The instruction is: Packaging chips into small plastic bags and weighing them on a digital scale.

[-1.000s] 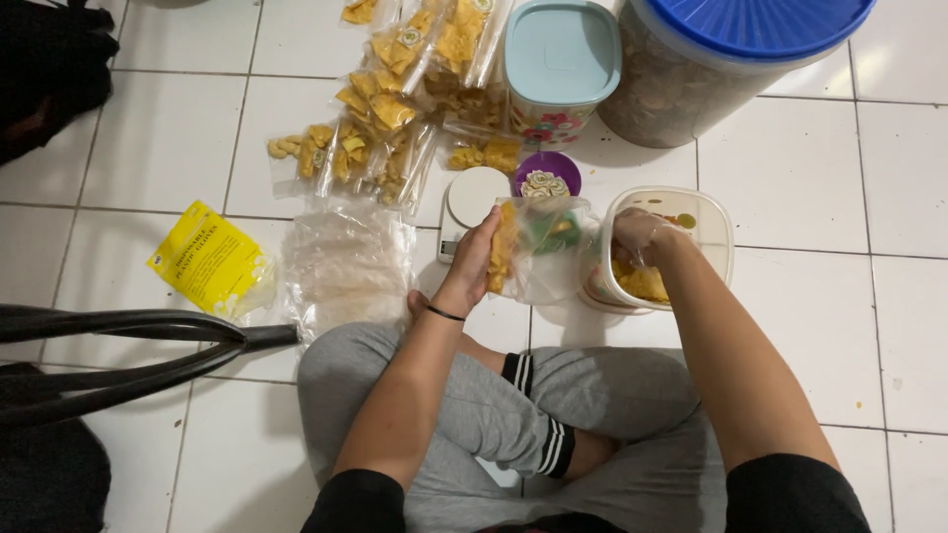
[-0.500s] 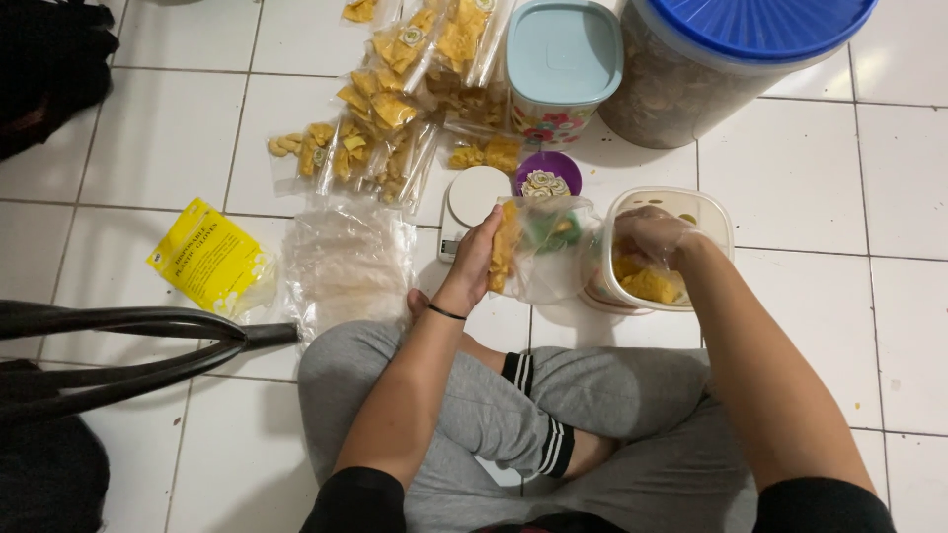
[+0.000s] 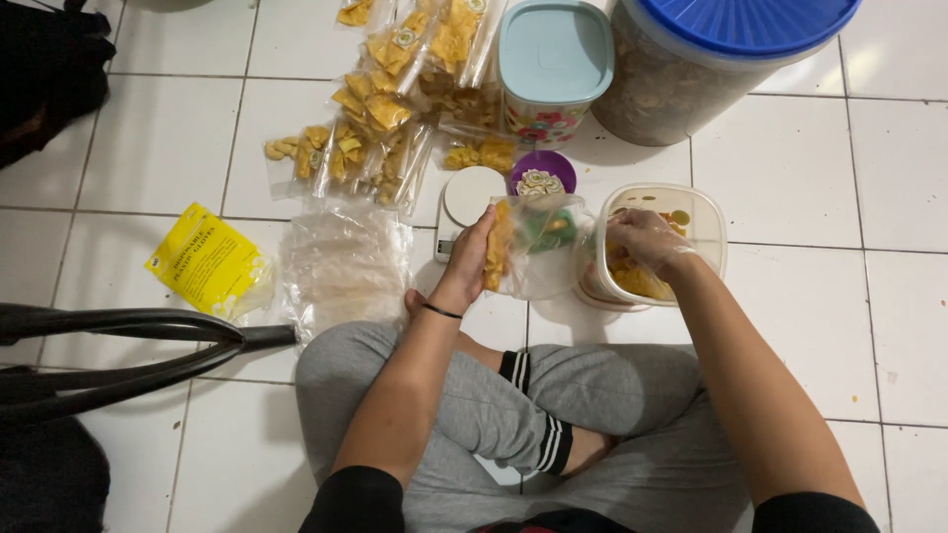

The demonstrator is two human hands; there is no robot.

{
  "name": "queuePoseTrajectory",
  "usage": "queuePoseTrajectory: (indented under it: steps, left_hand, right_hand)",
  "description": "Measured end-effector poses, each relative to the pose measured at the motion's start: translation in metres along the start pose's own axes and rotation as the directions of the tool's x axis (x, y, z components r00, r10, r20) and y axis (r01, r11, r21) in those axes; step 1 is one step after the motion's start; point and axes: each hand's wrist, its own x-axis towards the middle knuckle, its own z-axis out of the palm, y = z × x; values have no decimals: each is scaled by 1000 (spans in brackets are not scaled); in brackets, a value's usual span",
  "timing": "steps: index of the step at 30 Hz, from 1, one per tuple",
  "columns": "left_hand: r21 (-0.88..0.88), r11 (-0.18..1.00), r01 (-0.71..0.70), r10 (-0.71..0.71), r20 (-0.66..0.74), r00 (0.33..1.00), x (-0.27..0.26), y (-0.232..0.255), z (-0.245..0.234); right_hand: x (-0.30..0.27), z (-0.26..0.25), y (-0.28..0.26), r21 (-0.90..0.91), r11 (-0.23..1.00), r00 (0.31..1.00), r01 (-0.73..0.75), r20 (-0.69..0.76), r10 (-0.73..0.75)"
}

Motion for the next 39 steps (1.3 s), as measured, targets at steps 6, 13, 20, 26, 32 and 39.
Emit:
queuePoseTrajectory:
  steps: [6, 13, 20, 26, 32, 39]
  left_hand:
    - [-15, 1000, 2, -2, -1, 1000, -3, 1, 2]
    - [-7, 1000, -12, 13, 13, 1000, -1, -1, -1]
    - [-12, 1000, -14, 14, 3, 1000, 2, -5, -1]
    - [-50, 997, -54, 53, -35, 998, 6, -8, 0]
    - [-36, 997, -75, 72, -82, 994, 2, -4, 0]
    - [-107, 989, -104, 84, -182, 980, 16, -7, -10]
  right_hand:
    - [-8, 1, -9, 62, 998, 1000, -5, 15, 4]
    - [-12, 2, -11, 75, 996, 997, -44, 63, 39]
    - [-46, 1, -33, 128, 992, 997, 17, 79, -27]
    - [-132, -13, -116, -22, 962, 955, 273, -111, -274]
    - [-175, 4, -158, 53, 869, 868, 493, -95, -487]
    - [-184, 16, -158, -41, 833, 832, 552, -49, -553]
